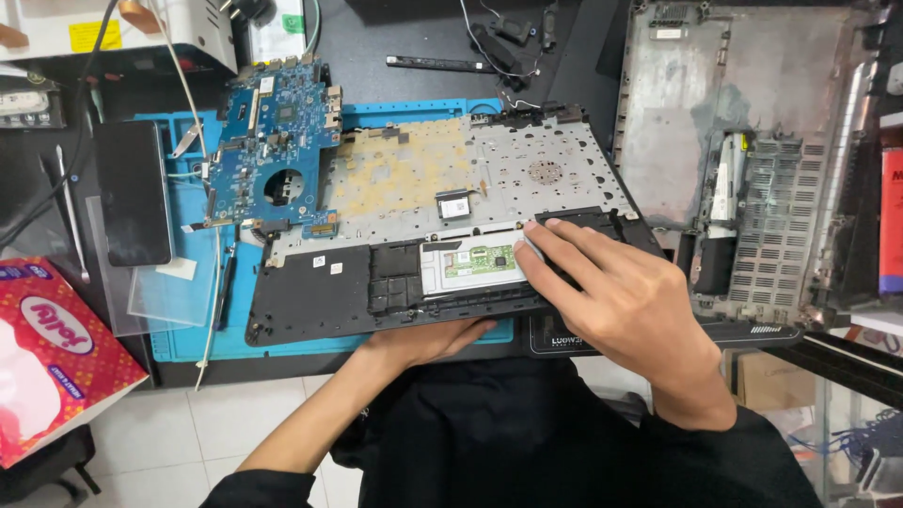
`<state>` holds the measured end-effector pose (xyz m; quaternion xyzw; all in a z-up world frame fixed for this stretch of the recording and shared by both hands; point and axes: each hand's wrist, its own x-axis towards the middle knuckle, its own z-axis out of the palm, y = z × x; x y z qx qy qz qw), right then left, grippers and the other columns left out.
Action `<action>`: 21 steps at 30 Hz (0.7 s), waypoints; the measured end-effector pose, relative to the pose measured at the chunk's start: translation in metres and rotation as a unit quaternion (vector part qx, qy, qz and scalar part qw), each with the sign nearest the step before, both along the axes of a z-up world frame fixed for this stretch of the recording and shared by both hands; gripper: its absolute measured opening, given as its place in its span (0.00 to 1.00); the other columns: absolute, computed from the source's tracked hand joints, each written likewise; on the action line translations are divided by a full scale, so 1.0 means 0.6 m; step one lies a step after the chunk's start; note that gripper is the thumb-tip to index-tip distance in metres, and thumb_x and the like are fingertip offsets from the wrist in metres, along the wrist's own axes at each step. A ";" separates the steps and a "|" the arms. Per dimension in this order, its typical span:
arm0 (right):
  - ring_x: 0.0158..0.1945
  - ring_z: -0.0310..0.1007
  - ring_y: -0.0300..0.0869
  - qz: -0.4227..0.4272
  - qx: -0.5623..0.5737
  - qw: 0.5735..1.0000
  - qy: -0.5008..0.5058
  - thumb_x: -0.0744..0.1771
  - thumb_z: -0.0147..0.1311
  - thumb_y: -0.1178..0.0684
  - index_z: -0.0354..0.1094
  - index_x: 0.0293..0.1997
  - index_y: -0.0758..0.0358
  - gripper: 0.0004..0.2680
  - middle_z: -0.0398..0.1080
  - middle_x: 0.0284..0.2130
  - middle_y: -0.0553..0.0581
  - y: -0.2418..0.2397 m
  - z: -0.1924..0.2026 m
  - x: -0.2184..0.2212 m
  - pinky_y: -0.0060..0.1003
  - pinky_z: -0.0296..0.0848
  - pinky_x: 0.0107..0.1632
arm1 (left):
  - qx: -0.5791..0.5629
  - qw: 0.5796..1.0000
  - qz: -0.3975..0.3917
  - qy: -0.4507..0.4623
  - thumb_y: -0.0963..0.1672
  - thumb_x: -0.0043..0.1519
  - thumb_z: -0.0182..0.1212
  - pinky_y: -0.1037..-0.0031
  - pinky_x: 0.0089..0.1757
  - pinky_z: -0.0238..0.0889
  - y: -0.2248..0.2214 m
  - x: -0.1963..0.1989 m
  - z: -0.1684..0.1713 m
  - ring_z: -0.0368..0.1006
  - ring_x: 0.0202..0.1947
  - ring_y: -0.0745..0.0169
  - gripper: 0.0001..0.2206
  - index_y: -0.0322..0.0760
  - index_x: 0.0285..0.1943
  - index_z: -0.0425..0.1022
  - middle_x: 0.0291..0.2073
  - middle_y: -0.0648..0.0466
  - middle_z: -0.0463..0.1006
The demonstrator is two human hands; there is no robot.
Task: The person is disassembling a laptop on a repair bench, removing screws and disconnecting internal components like the motherboard.
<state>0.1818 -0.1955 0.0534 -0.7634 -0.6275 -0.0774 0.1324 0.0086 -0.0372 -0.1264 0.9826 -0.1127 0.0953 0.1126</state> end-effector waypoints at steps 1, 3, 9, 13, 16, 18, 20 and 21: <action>0.51 0.79 0.49 0.001 0.003 1.000 -0.014 0.61 0.57 0.59 0.75 0.50 0.65 0.13 0.77 0.49 0.58 0.001 -0.001 -0.002 0.39 0.78 0.49 | -0.013 1.000 -0.003 -0.009 0.54 0.68 0.47 0.50 0.62 0.57 0.001 0.001 0.001 0.66 0.65 0.44 0.23 0.45 0.67 0.72 0.66 0.48 0.70; 0.51 0.79 0.49 0.000 0.007 1.000 -0.018 0.61 0.57 0.59 0.76 0.50 0.64 0.14 0.77 0.49 0.58 -0.003 -0.010 -0.008 0.39 0.78 0.49 | -0.049 0.998 -0.016 -0.025 0.53 0.68 0.51 0.53 0.58 0.62 0.002 -0.016 0.006 0.69 0.60 0.46 0.20 0.43 0.62 0.75 0.60 0.49 0.73; 0.52 0.79 0.49 -0.016 0.020 0.999 -0.020 0.62 0.58 0.61 0.77 0.49 0.64 0.12 0.77 0.48 0.57 -0.008 -0.028 -0.022 0.40 0.78 0.50 | -0.130 0.961 -0.109 -0.217 0.46 0.66 0.64 0.71 0.36 0.67 0.044 -0.110 0.112 0.72 0.30 0.61 0.11 0.38 0.32 0.74 0.29 0.56 0.75; 0.52 0.79 0.49 -0.026 0.024 0.999 -0.022 0.62 0.57 0.63 0.77 0.48 0.63 0.11 0.78 0.47 0.56 -0.006 -0.031 -0.027 0.41 0.79 0.52 | -0.053 0.952 0.190 -0.234 0.39 0.67 0.64 0.67 0.35 0.62 0.179 -0.172 0.107 0.72 0.33 0.55 0.04 0.29 0.42 0.77 0.34 0.52 0.77; 0.53 0.79 0.49 -0.017 0.027 0.999 -0.019 0.63 0.58 0.63 0.77 0.48 0.65 0.10 0.78 0.48 0.57 -0.009 -0.029 -0.024 0.41 0.79 0.52 | -0.156 0.925 0.293 -0.185 0.41 0.64 0.60 0.68 0.47 0.65 0.211 -0.147 0.215 0.72 0.45 0.56 0.10 0.38 0.53 0.81 0.46 0.51 0.79; 0.53 0.79 0.50 -0.014 0.018 0.999 -0.026 0.63 0.57 0.62 0.77 0.49 0.65 0.11 0.78 0.48 0.57 -0.010 -0.019 -0.019 0.42 0.79 0.53 | -0.187 0.924 0.296 -0.152 0.41 0.65 0.60 0.69 0.49 0.64 0.234 -0.143 0.235 0.72 0.47 0.56 0.11 0.38 0.54 0.81 0.48 0.52 0.79; 0.53 0.79 0.50 0.003 0.025 0.999 -0.025 0.62 0.57 0.62 0.77 0.49 0.65 0.11 0.77 0.48 0.58 -0.009 -0.023 -0.021 0.43 0.79 0.54 | -0.198 0.922 0.310 -0.118 0.40 0.65 0.60 0.70 0.50 0.64 0.251 -0.130 0.262 0.72 0.48 0.56 0.11 0.39 0.56 0.81 0.50 0.53 0.80; 0.53 0.79 0.49 -0.003 0.023 0.999 -0.038 0.63 0.57 0.62 0.77 0.50 0.64 0.11 0.77 0.49 0.57 -0.011 -0.027 -0.022 0.42 0.79 0.54 | -0.126 0.942 0.297 -0.087 0.39 0.62 0.62 0.67 0.51 0.64 0.258 -0.107 0.271 0.72 0.51 0.52 0.14 0.37 0.57 0.81 0.52 0.50 0.80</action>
